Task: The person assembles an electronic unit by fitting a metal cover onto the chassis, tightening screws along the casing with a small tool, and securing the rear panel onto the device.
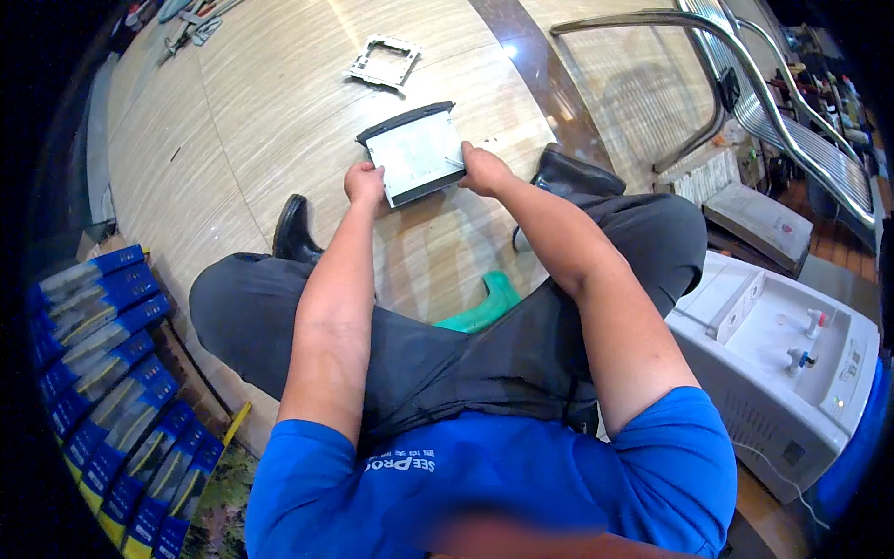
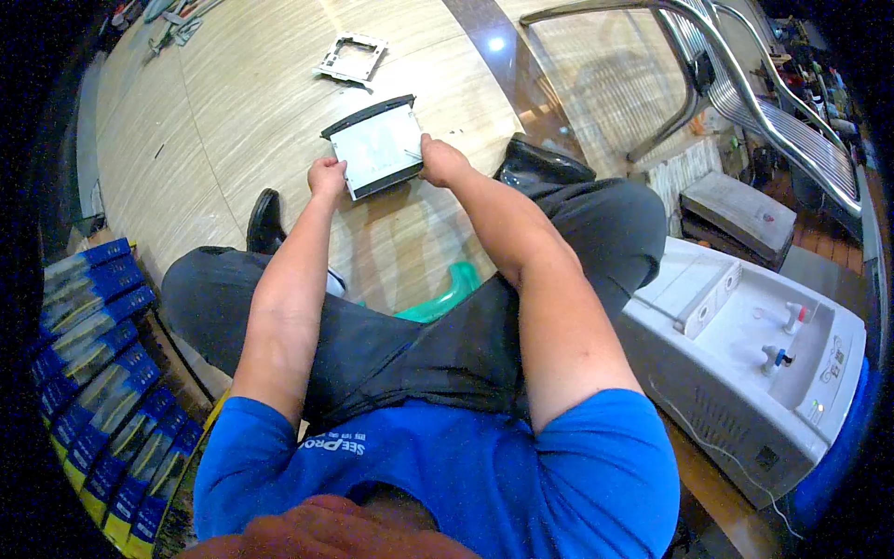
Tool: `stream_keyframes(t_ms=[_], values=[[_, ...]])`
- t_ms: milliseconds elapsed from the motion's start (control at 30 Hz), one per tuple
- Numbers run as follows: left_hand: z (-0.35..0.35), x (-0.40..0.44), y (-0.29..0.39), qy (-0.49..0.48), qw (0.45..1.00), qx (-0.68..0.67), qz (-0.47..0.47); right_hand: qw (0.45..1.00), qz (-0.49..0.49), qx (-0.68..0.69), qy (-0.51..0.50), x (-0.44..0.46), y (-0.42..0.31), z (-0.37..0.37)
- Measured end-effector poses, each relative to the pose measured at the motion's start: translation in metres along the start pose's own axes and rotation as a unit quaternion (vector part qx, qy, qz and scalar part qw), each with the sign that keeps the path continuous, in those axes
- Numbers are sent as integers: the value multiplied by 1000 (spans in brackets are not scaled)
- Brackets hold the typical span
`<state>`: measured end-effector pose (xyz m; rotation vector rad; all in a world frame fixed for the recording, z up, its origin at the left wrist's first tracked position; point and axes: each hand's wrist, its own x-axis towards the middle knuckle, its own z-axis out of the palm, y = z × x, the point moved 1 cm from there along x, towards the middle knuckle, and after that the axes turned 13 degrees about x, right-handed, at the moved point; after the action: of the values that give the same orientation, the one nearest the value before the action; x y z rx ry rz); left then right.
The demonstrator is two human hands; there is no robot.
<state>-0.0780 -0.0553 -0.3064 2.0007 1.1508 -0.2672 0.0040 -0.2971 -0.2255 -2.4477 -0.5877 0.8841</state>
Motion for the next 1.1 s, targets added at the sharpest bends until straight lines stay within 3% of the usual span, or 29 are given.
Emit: stream_keyframes(t_ms=[233, 400, 533, 633, 833, 900, 1100], values=[[-1, 8, 4, 11, 999, 13, 39, 1000, -3, 7, 8, 2, 6, 5], [-15, 11, 33, 41, 976, 185, 108, 999, 0, 31, 19, 1, 4, 4], [-19, 18, 39, 91, 970, 151, 170, 999, 14, 29, 15, 2, 1, 7], [-19, 31, 43, 21, 947, 196, 252, 999, 4, 30, 20, 4, 5, 9], [-29, 2, 58, 30, 927, 288, 239, 999, 19, 23, 39, -3, 12, 0], [-33, -20, 64, 2, 926, 345, 154, 998, 8, 6, 56, 0, 21, -3], [-32, -46, 36, 7, 907, 383, 173, 997, 39, -24, 55, -2, 25, -20]])
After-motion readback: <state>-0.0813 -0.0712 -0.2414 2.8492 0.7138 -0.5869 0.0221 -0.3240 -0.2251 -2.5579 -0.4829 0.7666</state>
